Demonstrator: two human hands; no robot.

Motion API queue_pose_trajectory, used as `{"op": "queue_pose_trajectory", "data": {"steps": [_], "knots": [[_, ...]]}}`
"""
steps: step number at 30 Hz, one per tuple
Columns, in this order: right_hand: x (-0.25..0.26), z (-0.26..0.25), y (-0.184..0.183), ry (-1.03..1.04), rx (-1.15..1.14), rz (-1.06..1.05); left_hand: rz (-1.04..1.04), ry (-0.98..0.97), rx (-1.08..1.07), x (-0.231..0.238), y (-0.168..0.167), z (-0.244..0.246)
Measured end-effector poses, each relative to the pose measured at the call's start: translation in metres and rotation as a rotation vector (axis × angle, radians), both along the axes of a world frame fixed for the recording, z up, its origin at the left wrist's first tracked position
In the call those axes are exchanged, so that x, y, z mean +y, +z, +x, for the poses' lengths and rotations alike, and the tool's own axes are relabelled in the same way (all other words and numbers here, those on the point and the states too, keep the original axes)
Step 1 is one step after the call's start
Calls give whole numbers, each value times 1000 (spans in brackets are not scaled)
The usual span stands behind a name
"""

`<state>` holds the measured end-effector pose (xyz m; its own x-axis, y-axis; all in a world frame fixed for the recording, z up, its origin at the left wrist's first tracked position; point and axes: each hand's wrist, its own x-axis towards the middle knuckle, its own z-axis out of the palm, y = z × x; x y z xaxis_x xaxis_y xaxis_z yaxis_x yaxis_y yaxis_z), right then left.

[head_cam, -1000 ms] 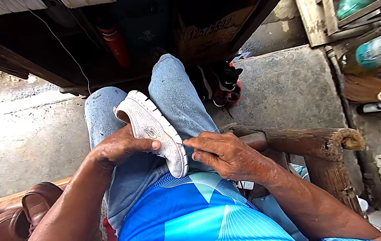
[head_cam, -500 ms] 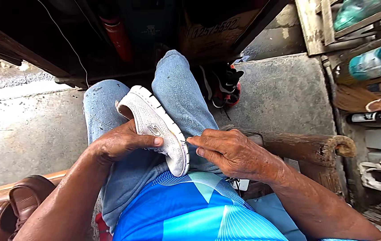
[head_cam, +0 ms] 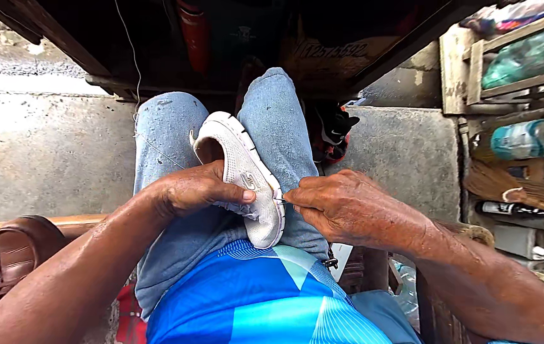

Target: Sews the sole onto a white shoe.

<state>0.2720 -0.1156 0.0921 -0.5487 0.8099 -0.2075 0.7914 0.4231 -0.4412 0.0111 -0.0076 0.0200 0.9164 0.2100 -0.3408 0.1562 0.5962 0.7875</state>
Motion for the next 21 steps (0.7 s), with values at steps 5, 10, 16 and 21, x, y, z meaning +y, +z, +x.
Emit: {"op": "queue_pose_trajectory", "data": {"steps": [5,10,16,21], "knots": [[-3,-8,-3,-5,-56,21,14,63,20,-9,-1,-1],[-2,-13,-6,2,-114,22,49,82,-7,-13,-2,4],[3,-18,-10,30,-160,14,106,108,16,-16,-7,7],[4,-23,-12,89,-228,35,160,128,22,-19,-7,7]]}}
